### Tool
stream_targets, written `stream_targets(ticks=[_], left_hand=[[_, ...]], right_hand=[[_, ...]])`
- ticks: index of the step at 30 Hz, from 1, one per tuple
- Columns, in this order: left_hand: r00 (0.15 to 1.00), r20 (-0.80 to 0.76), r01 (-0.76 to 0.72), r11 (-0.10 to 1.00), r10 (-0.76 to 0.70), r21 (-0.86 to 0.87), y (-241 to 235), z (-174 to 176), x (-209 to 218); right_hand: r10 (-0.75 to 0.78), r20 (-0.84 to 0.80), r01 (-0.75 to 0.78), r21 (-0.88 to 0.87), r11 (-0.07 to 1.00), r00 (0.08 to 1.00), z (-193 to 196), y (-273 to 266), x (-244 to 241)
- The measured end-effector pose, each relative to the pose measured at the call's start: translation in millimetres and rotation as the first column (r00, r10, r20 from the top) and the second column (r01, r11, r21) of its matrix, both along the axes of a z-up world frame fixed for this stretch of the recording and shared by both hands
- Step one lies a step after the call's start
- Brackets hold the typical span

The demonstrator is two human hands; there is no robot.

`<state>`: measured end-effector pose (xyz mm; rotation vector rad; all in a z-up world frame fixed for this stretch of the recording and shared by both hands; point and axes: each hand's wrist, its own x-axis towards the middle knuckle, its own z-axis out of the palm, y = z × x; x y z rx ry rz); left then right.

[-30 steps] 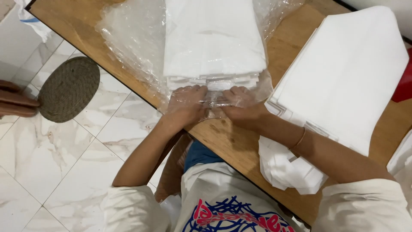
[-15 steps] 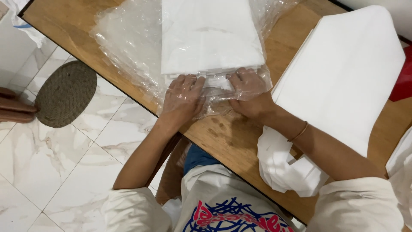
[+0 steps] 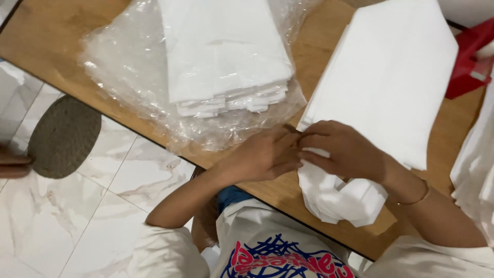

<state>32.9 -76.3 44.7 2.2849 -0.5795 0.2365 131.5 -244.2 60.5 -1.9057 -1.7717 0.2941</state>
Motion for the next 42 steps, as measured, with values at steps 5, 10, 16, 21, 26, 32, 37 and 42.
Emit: stream_targets(ticks=[5,10,16,21,26,32,37,42], left_hand=[[1.000,-0.028,0.001,0.962,-0.009,-0.274,-46,1,58],[0.992,0.028,-0.118,0.992,0.119,-0.037,-61,-27,102],[0.930,-0.324,-0.250,0.945,0.174,-0.211,-51,-13,92],[0.868,-0.466,-0.338,0.891,0.171,-0.303,-48,-6,89],[0.883,-0.427,-0.355,0.874,0.196,-0.332,-48,-9,89],[0.923,-0.334,-0.323,0.855,0.190,-0.406,-50,-12,90],[0.934,-0.310,-0.316,0.816,0.178,-0.483,-45,-16,90],[0.942,-0.249,-0.321,0.816,0.224,-0.481,-42,-30,92]], right_hand=[[-0.620,-0.203,0.649,0.145,0.747,0.758,9,-79,23],[-0.880,-0.207,0.903,0.056,0.425,0.427,-36,-134,32],[-0.902,-0.336,0.948,-0.071,0.309,0.269,-53,-150,21],[-0.865,-0.460,0.960,-0.086,0.267,0.200,-40,-143,15],[-0.740,-0.584,0.941,0.166,0.295,0.335,-47,-151,14],[-0.718,-0.567,0.915,0.267,0.304,0.404,-46,-147,6],[-0.568,-0.716,0.902,0.218,0.371,0.407,-44,-153,6],[-0.425,-0.795,0.865,0.237,0.442,0.434,-48,-166,4]])
